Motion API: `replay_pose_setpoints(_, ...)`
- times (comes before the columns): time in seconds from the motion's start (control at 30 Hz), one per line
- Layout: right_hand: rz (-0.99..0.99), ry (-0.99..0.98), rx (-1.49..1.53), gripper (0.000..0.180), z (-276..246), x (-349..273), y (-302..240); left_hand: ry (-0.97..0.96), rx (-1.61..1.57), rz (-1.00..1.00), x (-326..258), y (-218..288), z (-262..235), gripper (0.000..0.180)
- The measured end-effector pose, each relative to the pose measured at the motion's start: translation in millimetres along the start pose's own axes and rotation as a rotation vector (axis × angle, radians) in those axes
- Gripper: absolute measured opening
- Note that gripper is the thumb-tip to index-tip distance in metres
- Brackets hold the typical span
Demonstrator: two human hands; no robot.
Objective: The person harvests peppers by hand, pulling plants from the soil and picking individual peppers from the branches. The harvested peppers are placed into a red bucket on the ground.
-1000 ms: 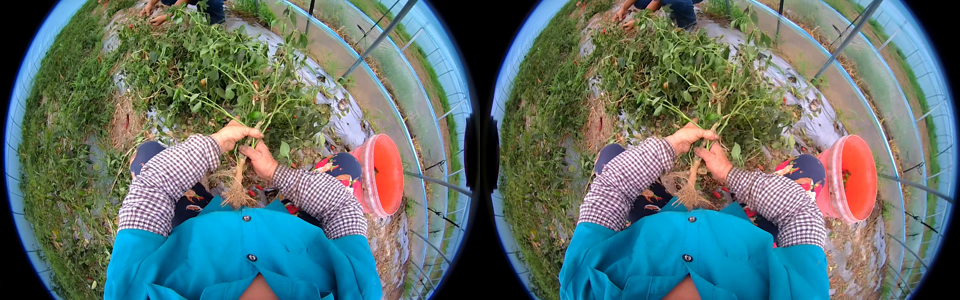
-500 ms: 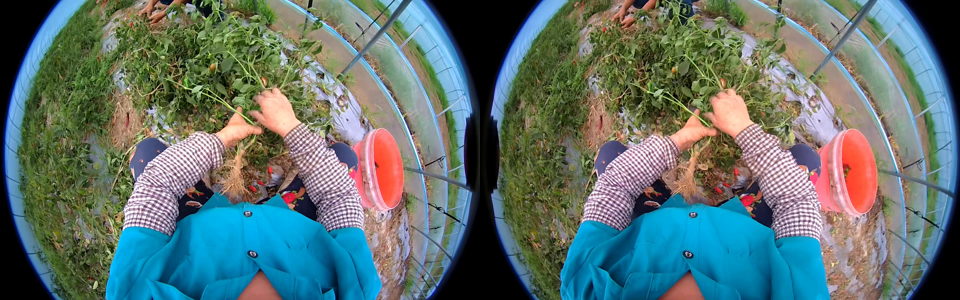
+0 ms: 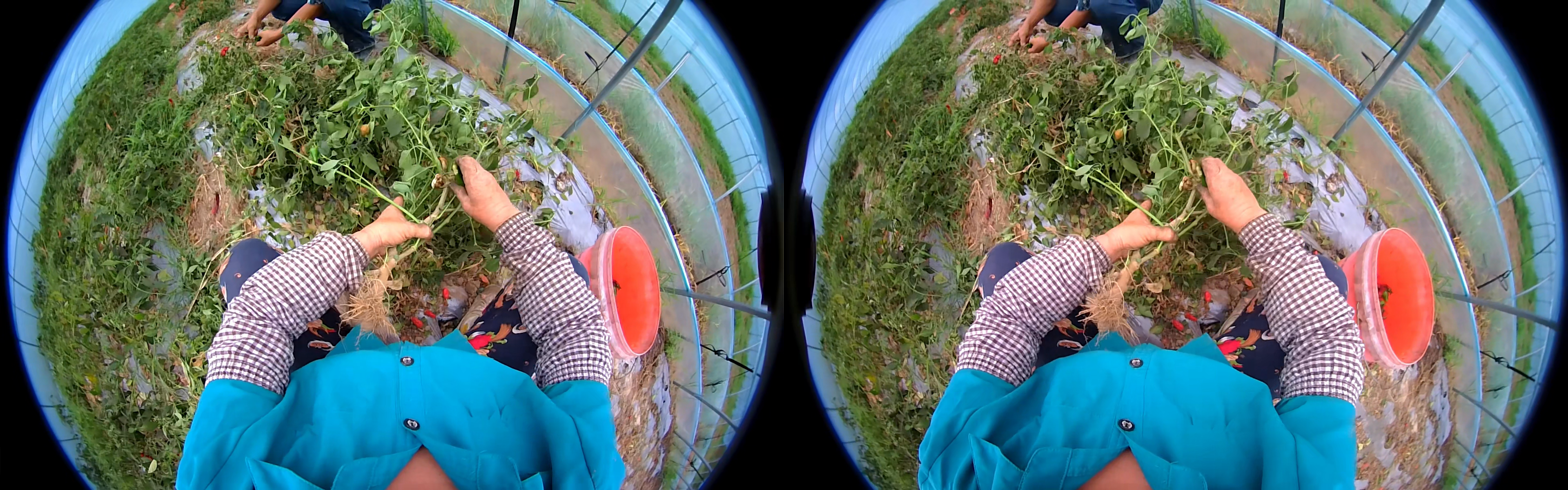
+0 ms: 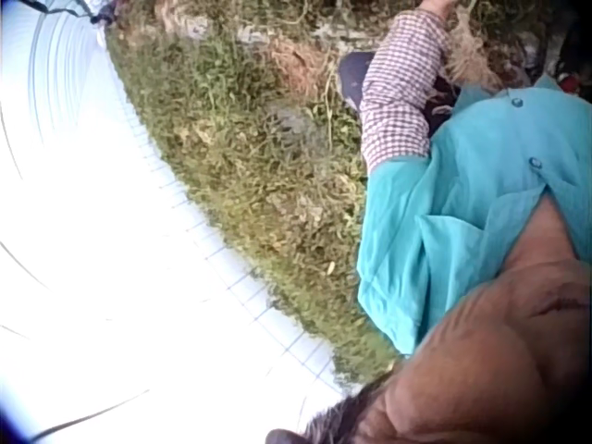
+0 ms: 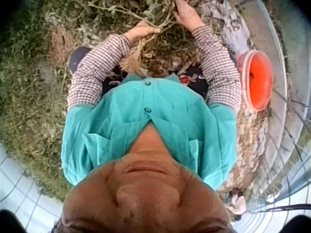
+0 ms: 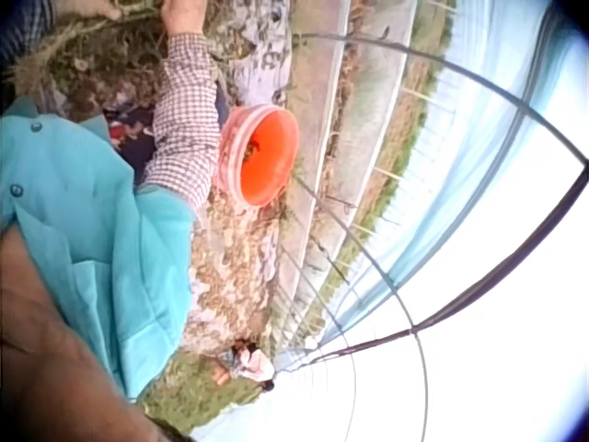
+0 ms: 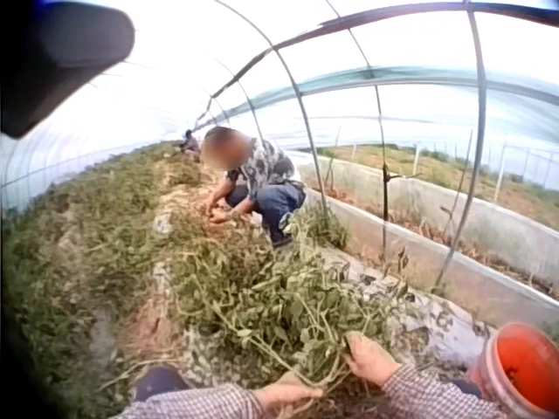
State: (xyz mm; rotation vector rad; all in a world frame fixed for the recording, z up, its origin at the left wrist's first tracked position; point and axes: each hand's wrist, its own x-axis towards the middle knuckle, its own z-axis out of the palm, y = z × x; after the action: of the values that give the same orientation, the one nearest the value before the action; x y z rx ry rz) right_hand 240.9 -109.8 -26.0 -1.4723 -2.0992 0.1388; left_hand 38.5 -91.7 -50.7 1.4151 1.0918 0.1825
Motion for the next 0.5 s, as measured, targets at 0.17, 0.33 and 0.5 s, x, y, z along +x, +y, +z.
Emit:
replay_pose_setpoints(0.17, -0.064, -0.103, -0.056, 0.035, 6.9, 8.4, 13.3, -0.155, -0.155, 0.043, -8.9, 11.9, -11.3, 0.092)
replay_pose_setpoints(0.33, 0.475, 0.287, 0.273, 0.023, -29.1, 11.7, 60.6, -0.083, -0.117, -0.013, -10.1, -3.1, -27.7, 0.06)
replay_pose_setpoints(0.5, 0.368, 0.62, 1.498, 0.019, -83.7, 20.7, -3.0, -0.171, -0.461, 0.058, -1.8, 13.6, -48.6, 0.039)
